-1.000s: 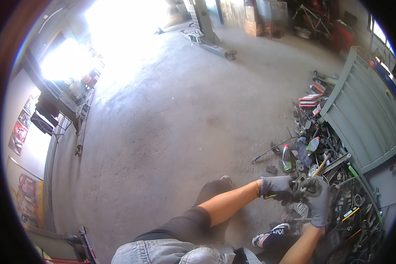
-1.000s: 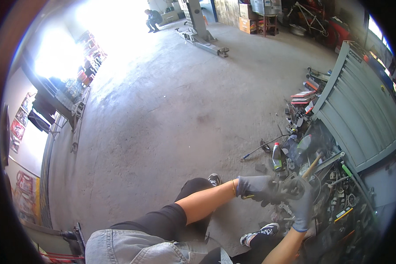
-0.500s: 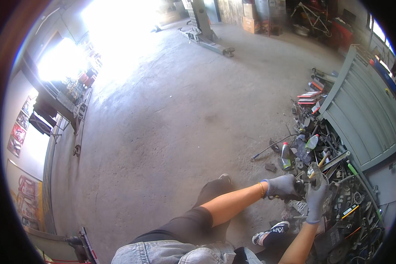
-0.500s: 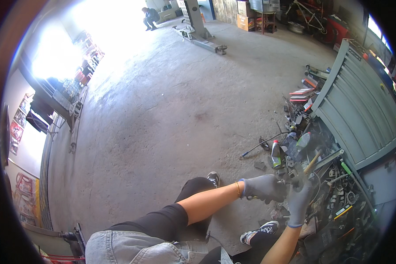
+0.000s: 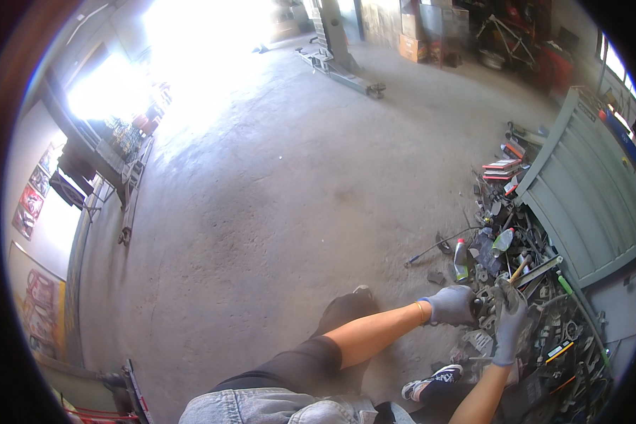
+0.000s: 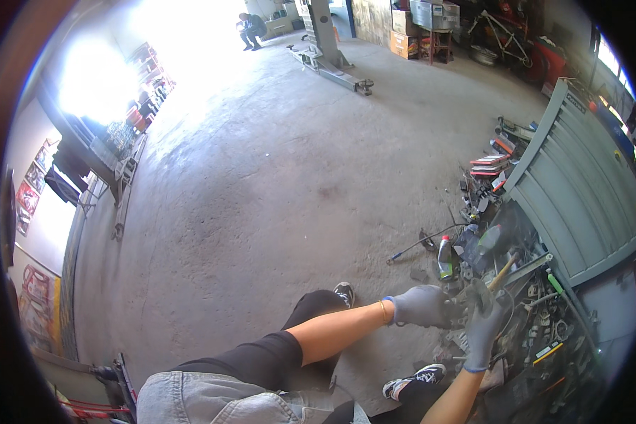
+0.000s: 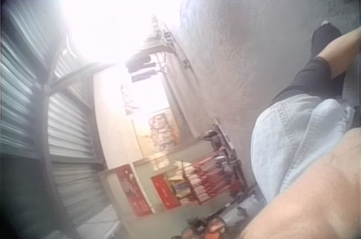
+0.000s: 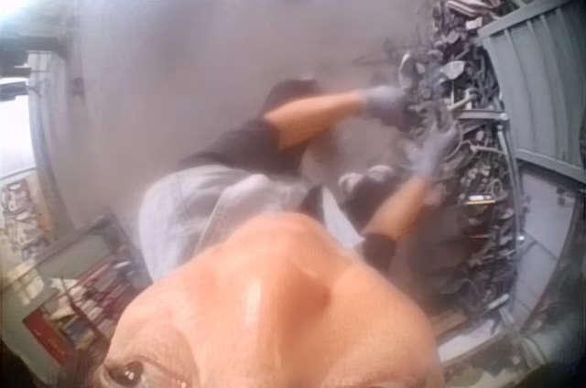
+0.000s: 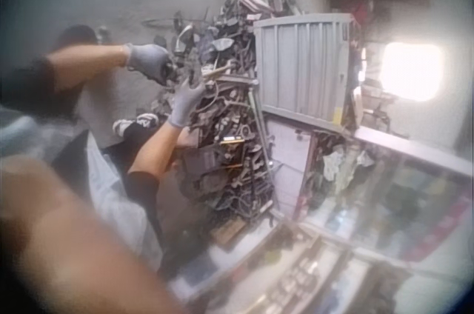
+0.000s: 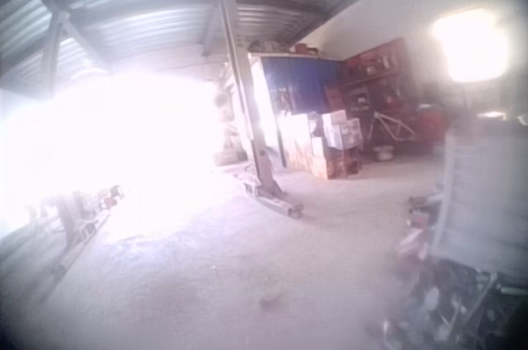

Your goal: The person holds a small mechanical component and repeatedly rotates a brass-colored rod or pin within it using both gloved hands. The person turns the component over and adjusts the rod's position multiple times while working in a cluttered workshop.

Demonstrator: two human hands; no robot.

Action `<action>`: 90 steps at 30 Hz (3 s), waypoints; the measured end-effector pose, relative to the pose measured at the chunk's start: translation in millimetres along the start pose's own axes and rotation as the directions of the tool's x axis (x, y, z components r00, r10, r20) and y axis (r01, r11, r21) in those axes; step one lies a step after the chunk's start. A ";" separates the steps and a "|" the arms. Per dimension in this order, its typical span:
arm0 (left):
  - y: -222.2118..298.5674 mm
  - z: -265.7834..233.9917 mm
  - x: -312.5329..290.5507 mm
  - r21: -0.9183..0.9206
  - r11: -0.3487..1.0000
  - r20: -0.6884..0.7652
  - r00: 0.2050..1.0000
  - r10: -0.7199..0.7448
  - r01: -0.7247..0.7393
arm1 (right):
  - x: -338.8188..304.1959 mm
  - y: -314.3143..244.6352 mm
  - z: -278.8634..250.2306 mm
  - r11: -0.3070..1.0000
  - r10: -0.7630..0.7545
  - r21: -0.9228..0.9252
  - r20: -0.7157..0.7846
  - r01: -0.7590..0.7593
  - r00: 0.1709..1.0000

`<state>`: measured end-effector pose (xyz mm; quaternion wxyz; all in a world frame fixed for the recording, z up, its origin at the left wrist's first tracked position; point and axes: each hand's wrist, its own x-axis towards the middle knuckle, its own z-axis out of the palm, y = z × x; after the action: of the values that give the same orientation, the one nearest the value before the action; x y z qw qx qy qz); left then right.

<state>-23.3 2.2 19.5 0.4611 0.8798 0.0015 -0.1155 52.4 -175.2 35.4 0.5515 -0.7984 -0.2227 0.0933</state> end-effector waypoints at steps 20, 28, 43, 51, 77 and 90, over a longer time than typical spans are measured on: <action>-2.1 -29.6 -19.0 -0.609 0.784 0.349 0.928 0.130 0.119 | -4.6 -22.8 -33.9 0.979 -0.204 0.073 0.284 0.191 0.937; -7.5 -28.4 -15.2 -0.608 0.789 0.328 0.934 0.145 0.091 | -3.3 -7.4 -30.9 0.982 -0.183 0.076 0.185 0.172 0.965; 18.7 -45.3 -28.3 -0.536 0.832 0.239 0.971 -0.015 0.144 | 1.7 -11.9 -17.5 0.865 -0.335 -0.376 0.056 0.331 0.940; 10.4 -36.5 -26.6 -0.599 0.785 0.072 0.987 -0.145 0.159 | -3.5 2.7 8.9 0.841 -0.327 -0.483 -0.090 0.246 0.941; 19.3 -38.1 -21.9 -0.574 0.803 0.353 0.933 0.064 0.162 | -8.1 -13.0 -26.6 0.950 0.059 0.268 0.353 -0.161 0.934; 12.4 0.0 -4.3 -0.236 0.940 0.215 0.957 -0.195 0.244 | 3.2 15.1 23.2 0.857 -0.300 -0.442 -0.006 0.266 0.954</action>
<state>-26.1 -4.4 30.4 0.5548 0.7910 0.0715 -0.2479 49.9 -158.7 13.1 0.3742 -0.8629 -0.3322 -0.0708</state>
